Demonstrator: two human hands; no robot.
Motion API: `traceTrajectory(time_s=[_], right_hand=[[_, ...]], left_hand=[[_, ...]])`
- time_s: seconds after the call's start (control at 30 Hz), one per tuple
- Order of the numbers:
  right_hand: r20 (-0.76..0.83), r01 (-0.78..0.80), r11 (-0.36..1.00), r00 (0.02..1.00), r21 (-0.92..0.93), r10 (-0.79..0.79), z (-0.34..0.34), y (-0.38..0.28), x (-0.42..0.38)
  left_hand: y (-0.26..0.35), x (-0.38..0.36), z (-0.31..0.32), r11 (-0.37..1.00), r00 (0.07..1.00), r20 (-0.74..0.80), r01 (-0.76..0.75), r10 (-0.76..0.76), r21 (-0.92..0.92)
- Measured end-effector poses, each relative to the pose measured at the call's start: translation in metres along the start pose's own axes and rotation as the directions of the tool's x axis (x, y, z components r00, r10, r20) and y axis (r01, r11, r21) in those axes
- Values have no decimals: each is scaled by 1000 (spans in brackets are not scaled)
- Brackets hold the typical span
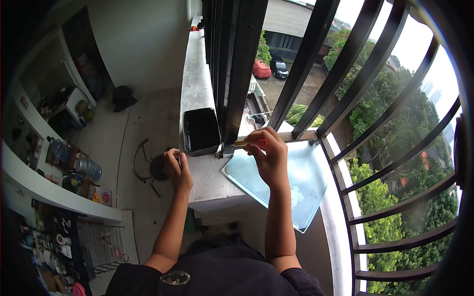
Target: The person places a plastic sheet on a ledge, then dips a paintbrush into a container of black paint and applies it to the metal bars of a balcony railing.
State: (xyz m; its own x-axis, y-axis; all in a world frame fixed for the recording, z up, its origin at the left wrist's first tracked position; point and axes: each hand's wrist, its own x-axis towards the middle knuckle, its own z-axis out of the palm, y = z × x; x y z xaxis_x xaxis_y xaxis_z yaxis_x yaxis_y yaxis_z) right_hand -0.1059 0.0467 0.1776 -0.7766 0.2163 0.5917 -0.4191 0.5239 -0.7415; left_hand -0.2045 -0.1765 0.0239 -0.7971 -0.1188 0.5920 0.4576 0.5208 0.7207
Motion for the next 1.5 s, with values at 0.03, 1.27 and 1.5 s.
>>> traceTrajectory(time_s=[0.03, 1.27, 1.5], right_hand=[[-43, 5, 994, 999, 110, 0, -3, -4, 7], [-300, 53, 643, 911, 764, 281, -30, 90, 2], [-311, 66, 599, 897, 798, 315, -28, 91, -14]], left_hand=[[0, 1, 1, 1000, 1000, 2, -3, 3, -1], [-2, -2, 3, 945, 981, 75, 195, -181, -262], [-5, -3, 5, 931, 971, 89, 240, -224, -274]])
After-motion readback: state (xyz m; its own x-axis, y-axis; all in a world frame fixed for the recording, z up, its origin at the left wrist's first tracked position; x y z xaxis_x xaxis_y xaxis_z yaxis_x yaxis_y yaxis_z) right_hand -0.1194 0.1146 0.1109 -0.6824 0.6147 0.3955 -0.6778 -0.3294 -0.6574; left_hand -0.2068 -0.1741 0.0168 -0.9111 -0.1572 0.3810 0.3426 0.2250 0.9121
